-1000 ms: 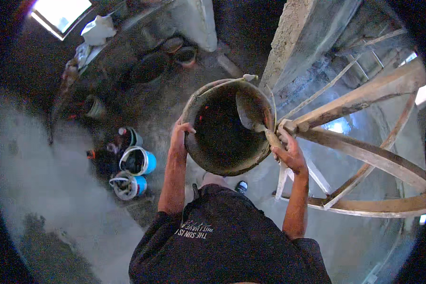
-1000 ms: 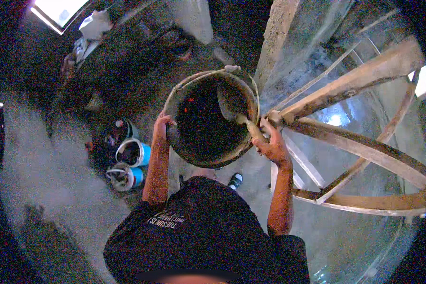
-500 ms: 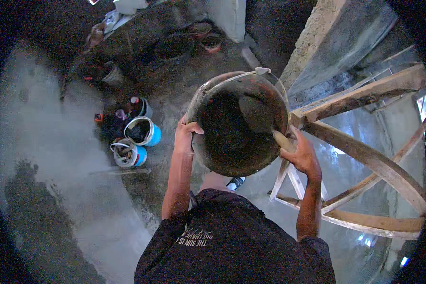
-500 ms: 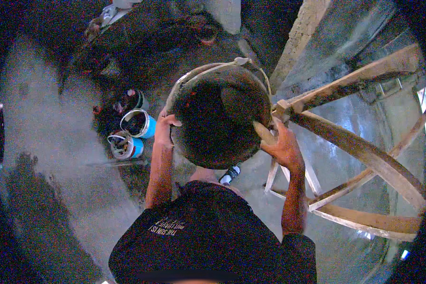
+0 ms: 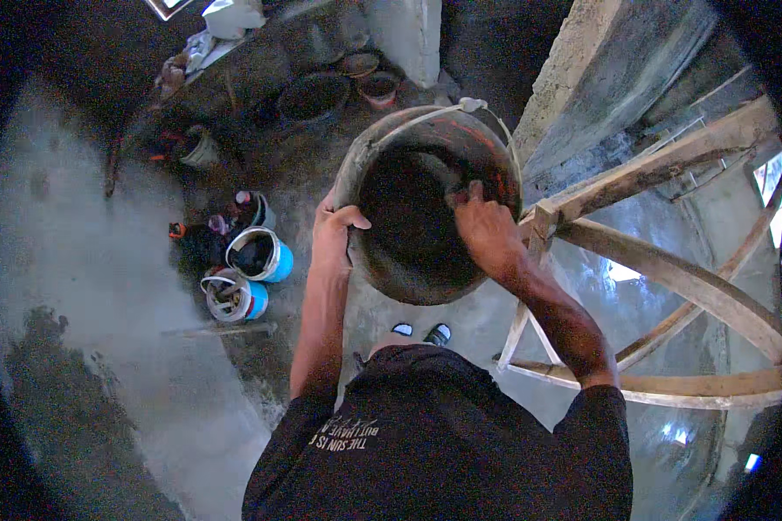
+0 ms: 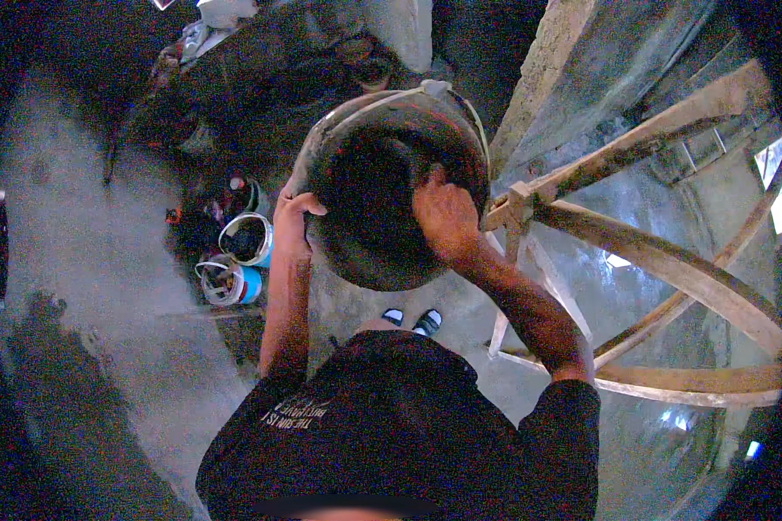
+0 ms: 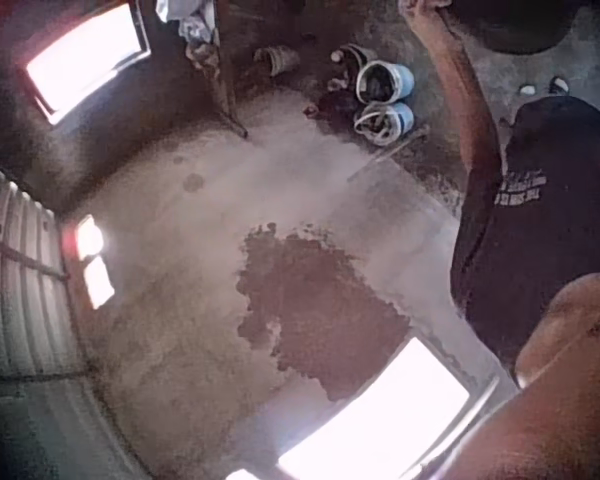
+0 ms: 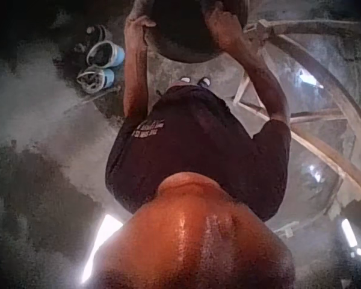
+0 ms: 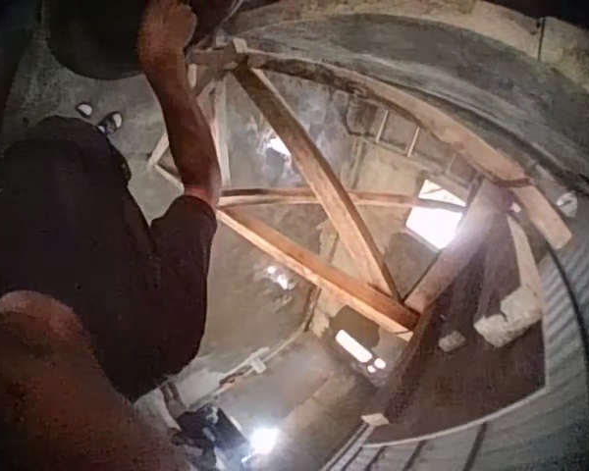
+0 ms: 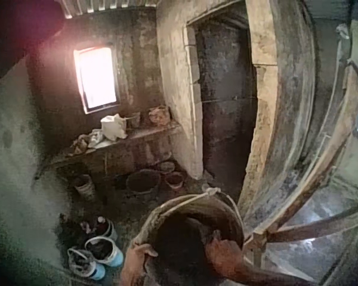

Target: The person mixes cement inside a bucket using a trowel, carries the bucket to another area, and applies the cement onto a wall using the trowel.

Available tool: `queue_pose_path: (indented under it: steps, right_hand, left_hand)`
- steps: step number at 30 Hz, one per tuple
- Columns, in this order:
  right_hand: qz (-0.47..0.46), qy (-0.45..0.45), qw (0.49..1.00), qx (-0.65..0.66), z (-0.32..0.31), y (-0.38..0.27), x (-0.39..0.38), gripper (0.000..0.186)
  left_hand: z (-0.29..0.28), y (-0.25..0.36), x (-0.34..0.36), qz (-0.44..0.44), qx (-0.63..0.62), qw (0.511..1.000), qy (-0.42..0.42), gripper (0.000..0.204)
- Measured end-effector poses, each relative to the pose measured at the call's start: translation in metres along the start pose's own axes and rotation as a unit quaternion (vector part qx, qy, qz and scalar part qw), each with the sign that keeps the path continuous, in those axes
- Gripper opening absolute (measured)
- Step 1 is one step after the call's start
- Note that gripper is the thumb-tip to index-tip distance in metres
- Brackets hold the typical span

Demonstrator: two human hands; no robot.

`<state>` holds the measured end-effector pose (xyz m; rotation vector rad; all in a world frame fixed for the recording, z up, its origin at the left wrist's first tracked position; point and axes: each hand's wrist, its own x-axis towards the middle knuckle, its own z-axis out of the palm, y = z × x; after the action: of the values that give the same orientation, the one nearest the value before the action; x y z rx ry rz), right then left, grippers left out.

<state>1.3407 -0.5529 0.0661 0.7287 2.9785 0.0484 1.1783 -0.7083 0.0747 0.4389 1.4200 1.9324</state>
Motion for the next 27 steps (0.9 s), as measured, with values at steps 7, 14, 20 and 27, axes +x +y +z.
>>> queue_pose_path:
  steps: [7,14,20,27]
  right_hand:
    - [-0.127,0.013,0.992,0.011,-0.009,-0.016,-0.004,0.019]
    - [-0.059,0.019,0.995,-0.083,-0.026,-0.005,0.004,0.015]
    - [-0.014,0.072,0.994,-0.082,-0.004,-0.019,0.016,0.013]
    - [-0.039,-0.072,0.992,-0.092,-0.005,-0.06,0.005,0.011]
  left_hand:
    - [-0.021,0.013,0.013,-0.005,0.001,0.999,0.054,0.059]
    - [-0.031,0.012,0.016,-0.001,-0.031,0.999,0.022,0.056]
    - [-0.029,0.02,0.019,0.03,0.012,0.998,-0.048,0.05]
    - [-0.034,0.01,0.025,-0.005,-0.005,0.993,-0.114,0.052]
